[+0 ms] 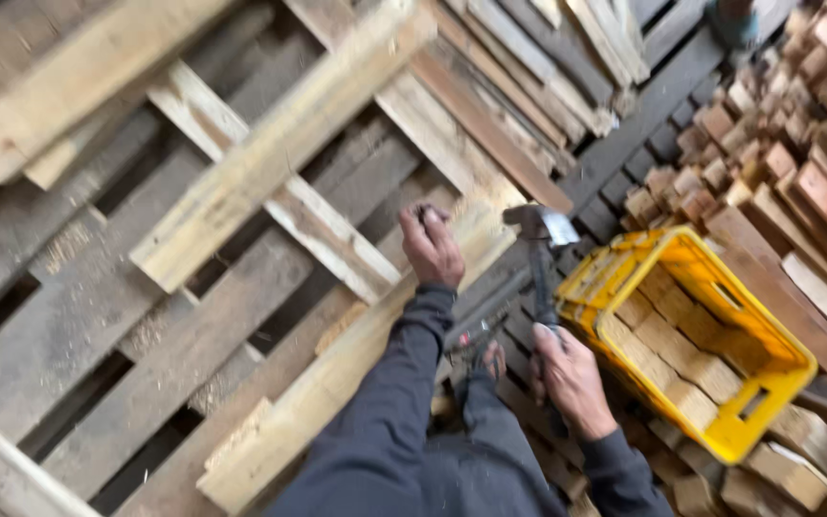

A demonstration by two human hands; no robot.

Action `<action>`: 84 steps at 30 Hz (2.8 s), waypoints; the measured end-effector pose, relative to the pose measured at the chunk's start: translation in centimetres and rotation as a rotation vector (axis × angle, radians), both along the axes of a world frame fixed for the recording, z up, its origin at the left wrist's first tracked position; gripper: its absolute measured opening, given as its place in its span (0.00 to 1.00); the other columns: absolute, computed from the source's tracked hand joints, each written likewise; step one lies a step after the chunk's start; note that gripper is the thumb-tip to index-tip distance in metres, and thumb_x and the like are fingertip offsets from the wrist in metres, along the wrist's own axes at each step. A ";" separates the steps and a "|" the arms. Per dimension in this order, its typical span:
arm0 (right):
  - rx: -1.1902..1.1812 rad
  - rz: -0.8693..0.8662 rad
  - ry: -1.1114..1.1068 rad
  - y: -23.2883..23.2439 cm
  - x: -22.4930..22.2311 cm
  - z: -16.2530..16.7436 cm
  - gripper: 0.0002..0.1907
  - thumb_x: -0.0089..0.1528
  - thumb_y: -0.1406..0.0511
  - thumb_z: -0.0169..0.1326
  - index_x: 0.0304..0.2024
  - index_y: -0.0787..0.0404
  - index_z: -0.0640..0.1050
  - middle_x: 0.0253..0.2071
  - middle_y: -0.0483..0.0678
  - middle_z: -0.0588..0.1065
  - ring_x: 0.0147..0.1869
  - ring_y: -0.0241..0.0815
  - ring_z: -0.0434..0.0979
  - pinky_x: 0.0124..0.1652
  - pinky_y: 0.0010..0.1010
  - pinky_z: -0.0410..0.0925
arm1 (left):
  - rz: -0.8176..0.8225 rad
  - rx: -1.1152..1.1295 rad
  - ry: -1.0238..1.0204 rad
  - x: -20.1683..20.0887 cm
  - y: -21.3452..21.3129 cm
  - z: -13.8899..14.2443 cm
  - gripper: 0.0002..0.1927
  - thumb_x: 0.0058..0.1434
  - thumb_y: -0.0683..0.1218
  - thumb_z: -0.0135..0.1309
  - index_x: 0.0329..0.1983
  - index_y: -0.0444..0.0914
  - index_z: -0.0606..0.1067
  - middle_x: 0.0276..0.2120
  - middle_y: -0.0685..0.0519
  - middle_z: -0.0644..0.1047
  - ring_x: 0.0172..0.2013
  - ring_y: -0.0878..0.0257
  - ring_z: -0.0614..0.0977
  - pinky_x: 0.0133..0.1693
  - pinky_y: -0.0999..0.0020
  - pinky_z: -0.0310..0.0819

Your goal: The person dismantles wooden pallets with a claw hammer, prying boards off the pallet frames and pulling out nails. They stack the removed boards aside, place wood blocks into a yellow crate, and pick nails from a nail box.

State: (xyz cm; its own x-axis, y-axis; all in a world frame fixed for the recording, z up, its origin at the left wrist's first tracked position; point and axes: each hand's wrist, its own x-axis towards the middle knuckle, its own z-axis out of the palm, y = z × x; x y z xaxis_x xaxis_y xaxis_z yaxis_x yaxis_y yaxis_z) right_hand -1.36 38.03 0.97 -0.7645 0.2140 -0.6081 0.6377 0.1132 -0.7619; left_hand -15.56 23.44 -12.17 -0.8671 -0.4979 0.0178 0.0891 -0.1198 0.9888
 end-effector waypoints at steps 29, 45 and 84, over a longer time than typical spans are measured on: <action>-0.090 0.032 -0.025 -3.7 4.2 -5.5 0.18 0.66 0.53 0.54 0.34 0.62 0.75 0.19 0.43 0.71 0.17 0.32 0.64 0.19 0.27 0.59 | -0.168 1.098 -0.436 9.3 -7.0 2.0 0.15 0.67 0.42 0.39 0.43 0.30 0.76 0.38 0.44 0.81 0.26 0.66 0.74 0.26 0.72 0.67; -0.123 0.006 -0.017 -1.5 5.9 -6.0 0.21 0.66 0.51 0.52 0.33 0.61 0.70 0.18 0.43 0.67 0.15 0.33 0.63 0.17 0.27 0.58 | -0.426 1.202 -0.556 13.3 -4.0 2.1 0.10 0.62 0.50 0.59 0.41 0.41 0.76 0.33 0.54 0.82 0.32 0.63 0.82 0.34 0.67 0.79; 0.016 0.072 0.062 -0.5 2.5 1.4 0.20 0.66 0.51 0.53 0.38 0.64 0.74 0.22 0.43 0.68 0.19 0.33 0.65 0.20 0.26 0.62 | -0.463 -0.576 -0.018 1.7 -3.7 -0.2 0.19 0.61 0.40 0.56 0.56 0.40 0.76 0.38 0.49 0.83 0.33 0.59 0.83 0.38 0.64 0.81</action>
